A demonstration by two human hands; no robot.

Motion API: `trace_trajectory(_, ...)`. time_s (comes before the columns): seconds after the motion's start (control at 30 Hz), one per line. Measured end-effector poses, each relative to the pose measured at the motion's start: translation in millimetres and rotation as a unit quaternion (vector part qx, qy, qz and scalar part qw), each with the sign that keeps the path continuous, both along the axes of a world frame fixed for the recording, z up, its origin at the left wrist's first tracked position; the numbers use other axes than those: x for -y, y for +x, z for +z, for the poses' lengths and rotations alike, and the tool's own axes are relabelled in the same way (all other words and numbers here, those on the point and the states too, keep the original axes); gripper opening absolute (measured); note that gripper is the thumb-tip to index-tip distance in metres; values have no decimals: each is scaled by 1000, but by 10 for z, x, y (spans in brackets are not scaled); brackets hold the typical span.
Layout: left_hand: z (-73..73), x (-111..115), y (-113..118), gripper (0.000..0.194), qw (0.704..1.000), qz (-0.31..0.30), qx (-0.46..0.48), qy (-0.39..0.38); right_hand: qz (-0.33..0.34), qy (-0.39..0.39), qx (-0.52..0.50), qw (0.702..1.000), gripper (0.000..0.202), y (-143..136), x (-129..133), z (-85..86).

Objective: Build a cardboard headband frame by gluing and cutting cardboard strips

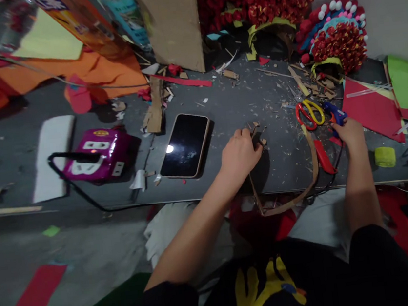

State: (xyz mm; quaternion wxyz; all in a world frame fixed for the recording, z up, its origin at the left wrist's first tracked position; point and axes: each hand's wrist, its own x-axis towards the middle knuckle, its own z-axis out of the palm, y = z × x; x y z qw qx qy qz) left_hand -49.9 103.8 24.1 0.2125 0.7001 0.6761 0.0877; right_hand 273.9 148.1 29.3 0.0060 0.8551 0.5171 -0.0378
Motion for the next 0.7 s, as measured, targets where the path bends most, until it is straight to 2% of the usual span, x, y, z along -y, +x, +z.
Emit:
trace_trajectory(0.07,5,3,-33,24,1000,1,-15,-8,-9,23,-11,1000,37,18,39,17)
trace_trajectory(0.13,-27,-7,-57,22,1000,6,-12,16,-21,86,-52,995,40,37,119,39)
trace_trajectory(0.23,-116,-23,-69,23,997,-4,22,80,-23,170,-190,967,45,-16,256,78)
trace_trajectory(0.27,-146,-24,-69,22,994,-12,39,100,-6,186,-233,955,45,-68,294,97)
trace_trajectory(0.33,-194,-22,-66,19,988,-26,77,134,47,223,-251,941,39,-224,357,152)
trace_trajectory(0.43,-230,-11,-63,18,975,-35,150,161,116,242,-275,923,40,-513,435,249)
trace_trajectory(0.57,-238,9,-63,20,952,-40,246,178,134,242,-305,911,47,-791,526,305)
trace_trajectory(0.7,-230,28,-61,20,941,-37,272,199,140,245,-280,917,41,-896,565,284)
